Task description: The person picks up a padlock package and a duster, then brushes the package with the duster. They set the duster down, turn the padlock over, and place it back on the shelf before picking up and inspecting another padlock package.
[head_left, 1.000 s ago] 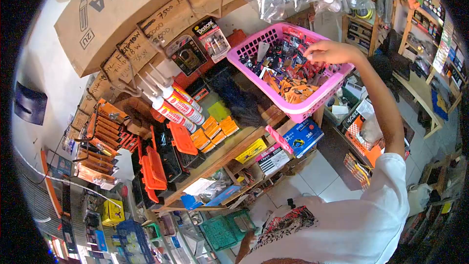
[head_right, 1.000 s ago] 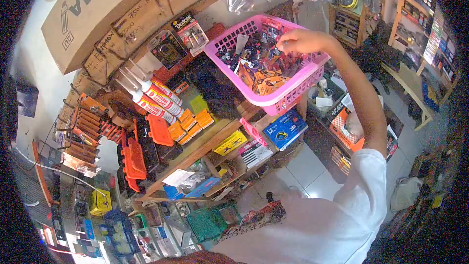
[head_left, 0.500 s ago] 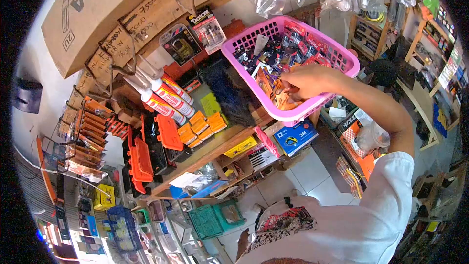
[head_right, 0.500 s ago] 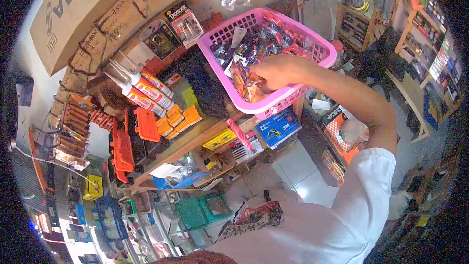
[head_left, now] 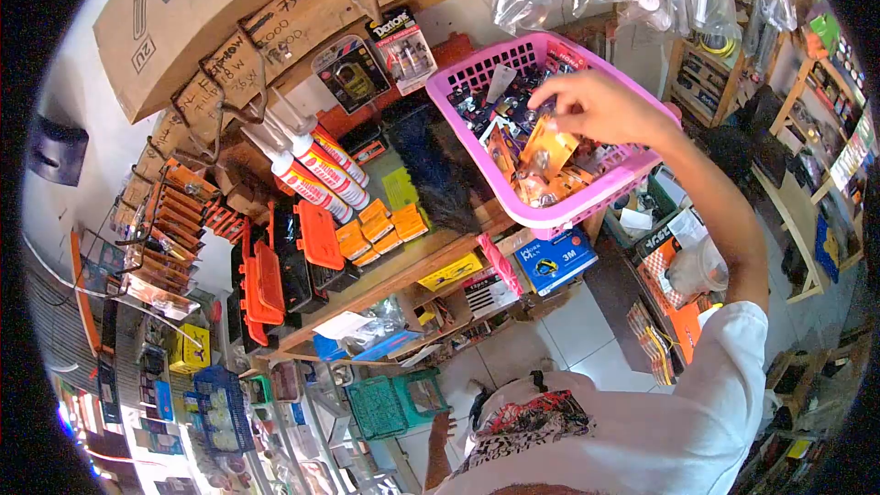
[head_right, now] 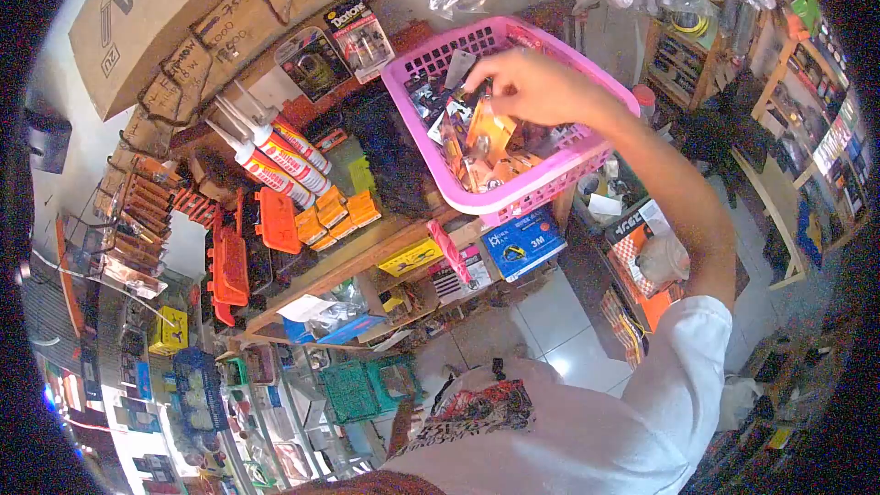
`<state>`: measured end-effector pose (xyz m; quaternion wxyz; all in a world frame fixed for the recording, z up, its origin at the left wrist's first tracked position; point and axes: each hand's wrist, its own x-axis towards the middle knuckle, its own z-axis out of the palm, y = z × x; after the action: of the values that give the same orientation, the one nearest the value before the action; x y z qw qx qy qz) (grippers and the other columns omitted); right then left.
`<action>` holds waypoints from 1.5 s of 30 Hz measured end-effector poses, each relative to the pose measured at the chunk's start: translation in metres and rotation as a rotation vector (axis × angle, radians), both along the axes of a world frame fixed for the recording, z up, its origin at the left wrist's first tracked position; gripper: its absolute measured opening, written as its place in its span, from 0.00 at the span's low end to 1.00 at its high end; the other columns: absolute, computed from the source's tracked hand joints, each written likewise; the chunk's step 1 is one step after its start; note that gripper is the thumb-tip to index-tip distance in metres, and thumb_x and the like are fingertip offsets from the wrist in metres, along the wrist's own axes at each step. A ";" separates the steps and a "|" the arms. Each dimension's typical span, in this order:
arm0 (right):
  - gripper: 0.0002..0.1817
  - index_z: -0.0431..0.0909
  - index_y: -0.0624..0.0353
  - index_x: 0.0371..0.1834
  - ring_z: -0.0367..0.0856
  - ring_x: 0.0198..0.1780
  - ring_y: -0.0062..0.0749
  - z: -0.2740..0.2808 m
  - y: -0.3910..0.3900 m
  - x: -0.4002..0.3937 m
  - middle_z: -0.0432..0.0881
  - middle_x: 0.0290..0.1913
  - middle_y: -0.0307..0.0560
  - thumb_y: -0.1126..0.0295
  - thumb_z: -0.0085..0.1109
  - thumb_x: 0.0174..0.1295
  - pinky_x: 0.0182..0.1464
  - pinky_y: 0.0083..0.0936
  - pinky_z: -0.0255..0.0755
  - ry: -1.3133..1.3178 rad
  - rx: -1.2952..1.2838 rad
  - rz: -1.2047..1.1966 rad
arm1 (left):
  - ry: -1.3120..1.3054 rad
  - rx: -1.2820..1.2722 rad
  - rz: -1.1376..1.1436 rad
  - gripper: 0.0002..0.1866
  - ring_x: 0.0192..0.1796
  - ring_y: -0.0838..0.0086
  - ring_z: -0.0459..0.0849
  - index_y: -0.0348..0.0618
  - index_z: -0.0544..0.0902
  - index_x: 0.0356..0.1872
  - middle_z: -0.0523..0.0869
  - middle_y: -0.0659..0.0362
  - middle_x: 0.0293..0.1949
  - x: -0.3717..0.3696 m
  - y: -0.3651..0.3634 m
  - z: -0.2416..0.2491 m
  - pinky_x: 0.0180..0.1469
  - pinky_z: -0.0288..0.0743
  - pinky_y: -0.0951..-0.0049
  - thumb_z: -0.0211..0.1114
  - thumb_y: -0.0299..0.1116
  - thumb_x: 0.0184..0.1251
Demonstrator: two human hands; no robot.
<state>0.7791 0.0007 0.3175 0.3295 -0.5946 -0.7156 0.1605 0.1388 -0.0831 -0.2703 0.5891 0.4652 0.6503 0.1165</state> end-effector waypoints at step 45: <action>0.26 0.70 0.54 0.68 0.78 0.29 0.32 -0.246 -0.030 -0.158 0.80 0.38 0.44 0.48 0.46 0.77 0.31 0.29 0.74 1.667 -0.604 0.177 | -1.281 -0.402 0.331 0.42 0.58 0.56 0.83 0.47 0.71 0.69 0.82 0.53 0.59 0.211 0.025 0.263 0.57 0.78 0.45 0.34 0.72 0.74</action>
<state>0.6210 -0.0294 0.0720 0.5587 -0.2885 -0.2138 0.7476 0.3501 -0.0580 -0.0072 0.9065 0.0811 0.2455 0.3337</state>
